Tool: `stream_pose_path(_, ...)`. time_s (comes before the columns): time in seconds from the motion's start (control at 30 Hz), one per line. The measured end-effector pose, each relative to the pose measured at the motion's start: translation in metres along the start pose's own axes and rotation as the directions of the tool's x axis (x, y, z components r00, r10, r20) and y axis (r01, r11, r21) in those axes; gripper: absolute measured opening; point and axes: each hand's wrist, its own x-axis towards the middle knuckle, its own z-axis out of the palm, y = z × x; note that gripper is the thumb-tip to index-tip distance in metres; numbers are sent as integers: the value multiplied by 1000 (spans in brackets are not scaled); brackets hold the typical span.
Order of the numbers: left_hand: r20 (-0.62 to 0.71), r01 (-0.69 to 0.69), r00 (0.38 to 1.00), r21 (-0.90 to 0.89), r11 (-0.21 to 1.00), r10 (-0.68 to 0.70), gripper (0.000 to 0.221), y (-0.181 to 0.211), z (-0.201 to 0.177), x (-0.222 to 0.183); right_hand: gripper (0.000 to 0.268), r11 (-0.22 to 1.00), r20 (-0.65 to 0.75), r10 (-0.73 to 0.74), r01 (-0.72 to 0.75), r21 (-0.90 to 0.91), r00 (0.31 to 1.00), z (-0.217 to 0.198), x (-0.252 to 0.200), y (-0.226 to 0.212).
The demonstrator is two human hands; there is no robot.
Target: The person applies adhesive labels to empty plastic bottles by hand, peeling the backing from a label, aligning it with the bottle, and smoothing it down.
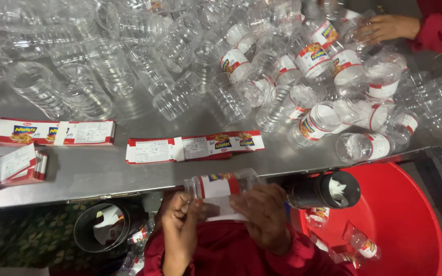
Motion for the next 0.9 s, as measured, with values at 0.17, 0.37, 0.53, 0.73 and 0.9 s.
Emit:
stream_pose_path(0.17,-27,-36,999,147,988,40,13,2,6,-12,33,993,-17,95,-93,77,995,3,24,-9)
stream_pose_path(0.37,-44,-133,989,176,975,142,11,11,19,-16,33,980,-111,183,-172,101,977,15,9,-5)
stream_pose_path(0.53,-124,-269,936,344,899,328,27,-3,23,-17,39,756,-122,508,-373,538,852,35,-13,-6)
stream_pose_path(0.73,-169,-239,930,393,888,326,24,-36,3,-19,87,279,408,569,-635,721,713,13,-21,29)
stream_pose_path(0.9,55,-410,907,333,849,417,30,-17,19,-3,63,781,-192,508,-355,514,840,-10,-38,56)
